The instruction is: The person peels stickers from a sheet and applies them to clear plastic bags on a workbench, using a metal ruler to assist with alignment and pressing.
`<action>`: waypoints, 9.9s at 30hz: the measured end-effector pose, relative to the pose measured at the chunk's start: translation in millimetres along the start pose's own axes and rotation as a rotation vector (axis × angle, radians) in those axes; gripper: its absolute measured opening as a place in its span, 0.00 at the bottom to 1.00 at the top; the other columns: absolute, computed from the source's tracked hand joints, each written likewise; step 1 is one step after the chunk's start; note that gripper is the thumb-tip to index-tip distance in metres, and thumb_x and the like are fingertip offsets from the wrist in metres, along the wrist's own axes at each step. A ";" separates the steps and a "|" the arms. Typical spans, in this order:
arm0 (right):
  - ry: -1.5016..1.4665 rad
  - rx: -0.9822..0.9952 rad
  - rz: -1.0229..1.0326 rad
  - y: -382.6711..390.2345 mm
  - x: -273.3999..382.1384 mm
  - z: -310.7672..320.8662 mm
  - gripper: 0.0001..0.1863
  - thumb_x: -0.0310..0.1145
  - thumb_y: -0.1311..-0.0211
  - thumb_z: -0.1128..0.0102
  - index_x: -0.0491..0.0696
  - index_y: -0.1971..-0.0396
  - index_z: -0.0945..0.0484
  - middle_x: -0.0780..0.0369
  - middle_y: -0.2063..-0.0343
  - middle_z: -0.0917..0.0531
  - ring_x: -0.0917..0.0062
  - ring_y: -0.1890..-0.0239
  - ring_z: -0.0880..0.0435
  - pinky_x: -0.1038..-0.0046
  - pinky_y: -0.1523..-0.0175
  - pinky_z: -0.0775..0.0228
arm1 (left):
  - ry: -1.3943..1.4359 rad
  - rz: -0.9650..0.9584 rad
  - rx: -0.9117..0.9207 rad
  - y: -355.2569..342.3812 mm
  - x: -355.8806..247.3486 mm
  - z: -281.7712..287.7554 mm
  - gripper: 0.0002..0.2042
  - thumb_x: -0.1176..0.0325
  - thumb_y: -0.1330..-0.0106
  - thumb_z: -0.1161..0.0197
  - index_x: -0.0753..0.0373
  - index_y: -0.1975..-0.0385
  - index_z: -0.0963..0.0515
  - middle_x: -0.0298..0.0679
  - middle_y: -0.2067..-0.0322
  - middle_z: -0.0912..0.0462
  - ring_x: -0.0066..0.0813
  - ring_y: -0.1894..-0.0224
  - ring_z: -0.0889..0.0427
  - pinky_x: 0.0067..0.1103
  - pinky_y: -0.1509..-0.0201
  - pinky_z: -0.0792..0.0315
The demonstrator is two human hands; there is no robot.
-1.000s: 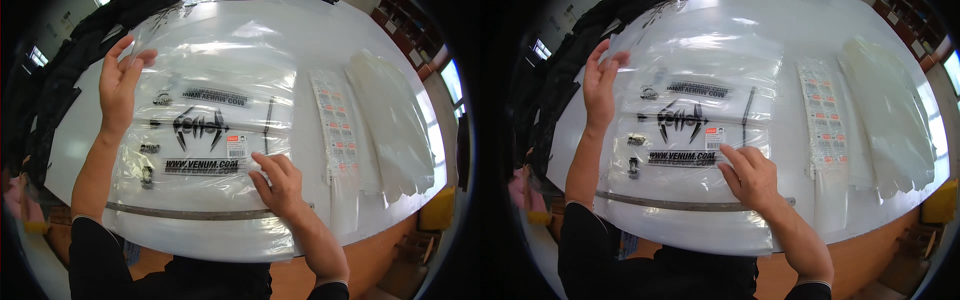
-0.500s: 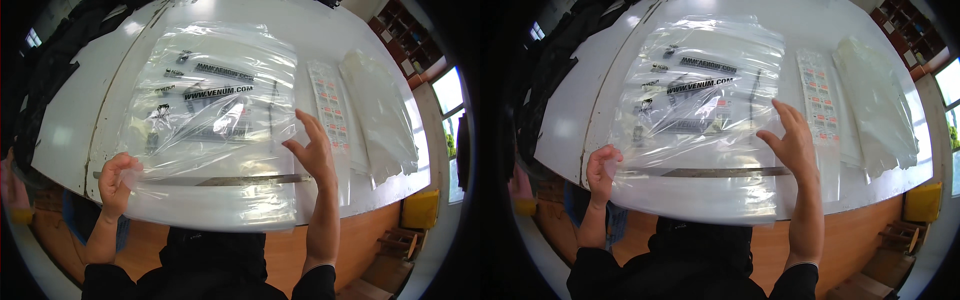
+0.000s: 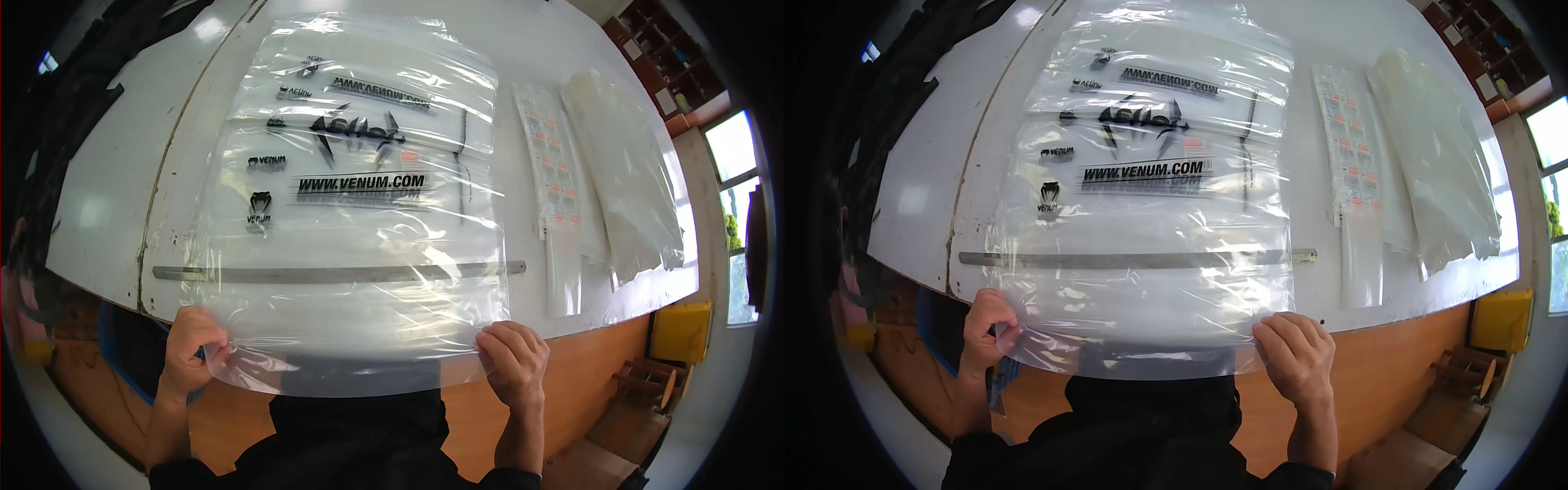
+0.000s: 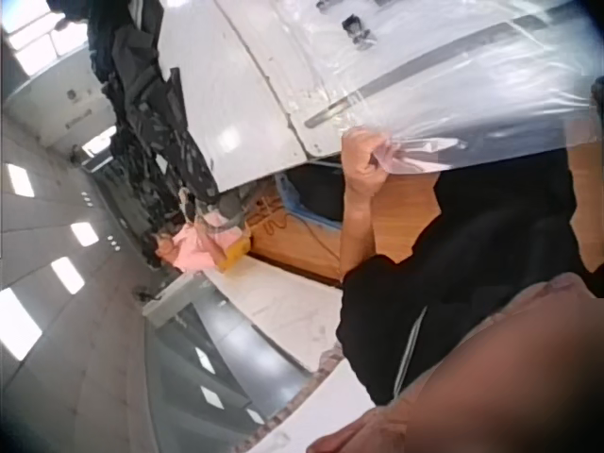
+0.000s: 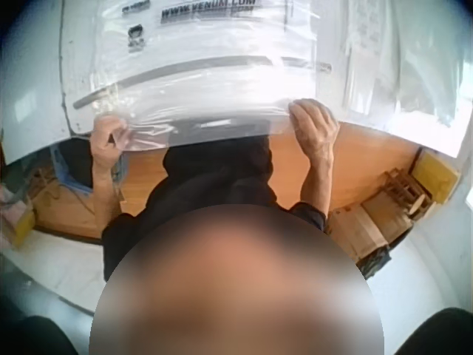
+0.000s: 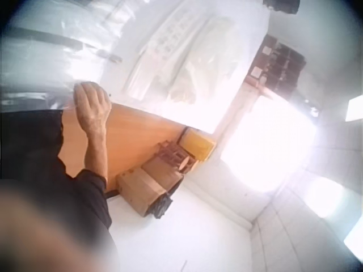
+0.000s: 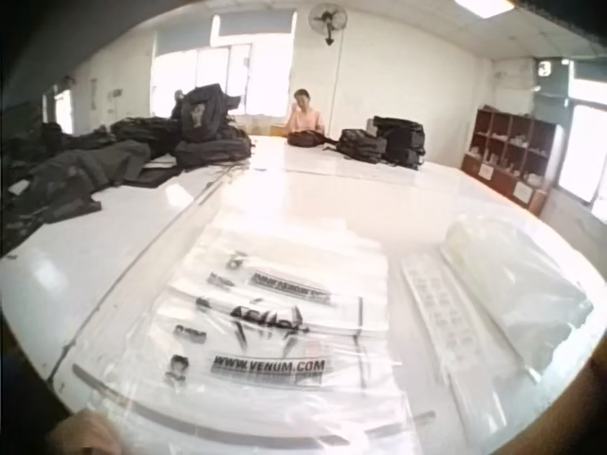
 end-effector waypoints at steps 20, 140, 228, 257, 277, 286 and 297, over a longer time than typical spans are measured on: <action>-0.066 0.125 -0.243 -31.5 -71.8 -3.7 0.19 0.22 0.43 0.33 0.42 0.50 0.19 0.54 0.52 0.17 0.56 0.48 0.19 0.60 0.43 0.26 | -0.195 0.013 0.087 -58.8 -33.3 -22.2 0.22 0.61 0.44 0.25 0.63 0.50 0.18 0.44 0.47 0.18 0.46 0.45 0.21 0.37 0.37 0.31; -0.622 -0.219 -1.203 25.9 -198.2 26.9 0.19 0.36 0.36 0.35 0.36 0.53 0.18 0.64 0.67 0.17 0.86 0.71 0.25 0.81 0.63 0.32 | -0.012 -0.460 0.185 -319.5 -154.3 -381.1 0.17 0.55 0.42 0.31 0.57 0.58 0.15 0.36 0.44 0.20 0.36 0.47 0.23 0.34 0.45 0.30; -0.053 -0.061 -1.238 41.6 -216.9 27.3 0.15 0.37 0.42 0.42 0.41 0.66 0.14 0.57 0.74 0.14 0.71 0.70 0.16 0.67 0.59 0.25 | 0.594 0.068 0.633 -354.3 -141.5 -357.4 0.13 0.64 0.38 0.37 0.69 0.70 0.15 0.38 0.76 0.16 0.22 0.70 0.21 0.24 0.62 0.27; -0.969 -0.380 -0.654 -4.9 -134.4 39.5 0.22 0.40 0.22 0.50 0.38 0.41 0.27 0.64 0.60 0.20 0.88 0.74 0.27 0.84 0.69 0.36 | 0.519 -0.143 0.771 -372.8 -148.9 -209.1 0.14 0.56 0.29 0.39 0.59 0.65 0.15 0.28 0.67 0.15 0.19 0.67 0.24 0.20 0.57 0.28; -0.946 -0.129 -0.574 -121.2 -99.8 -36.2 0.05 0.26 0.32 0.36 0.41 0.60 0.18 0.69 0.71 0.18 0.90 0.70 0.25 0.85 0.64 0.31 | 0.560 0.073 0.597 -341.3 -8.1 -148.5 0.15 0.56 0.26 0.39 0.62 0.63 0.16 0.29 0.66 0.15 0.19 0.66 0.26 0.19 0.57 0.27; -0.899 -0.120 -0.552 -132.4 -105.5 -70.1 0.04 0.26 0.30 0.38 0.42 0.65 0.20 0.72 0.74 0.23 0.93 0.72 0.30 0.88 0.67 0.40 | 0.732 0.274 0.700 -340.3 29.0 -132.2 0.14 0.59 0.25 0.41 0.64 0.55 0.18 0.37 0.61 0.13 0.18 0.67 0.19 0.17 0.59 0.24; 0.064 -0.296 0.184 -134.6 -81.5 -66.1 0.16 0.22 0.52 0.27 0.48 0.62 0.18 0.66 0.71 0.19 0.75 0.75 0.21 0.75 0.72 0.30 | 0.778 0.541 1.010 -330.1 17.0 -157.7 0.29 0.51 0.29 0.38 0.67 0.38 0.29 0.41 0.58 0.17 0.24 0.62 0.15 0.18 0.59 0.20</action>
Point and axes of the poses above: each hand's wrist, its own y-axis away from the middle knuckle, its own z-axis out of the back of the hand, x = y × z, the point moved 3 cm from there along -y, towards the middle knuckle
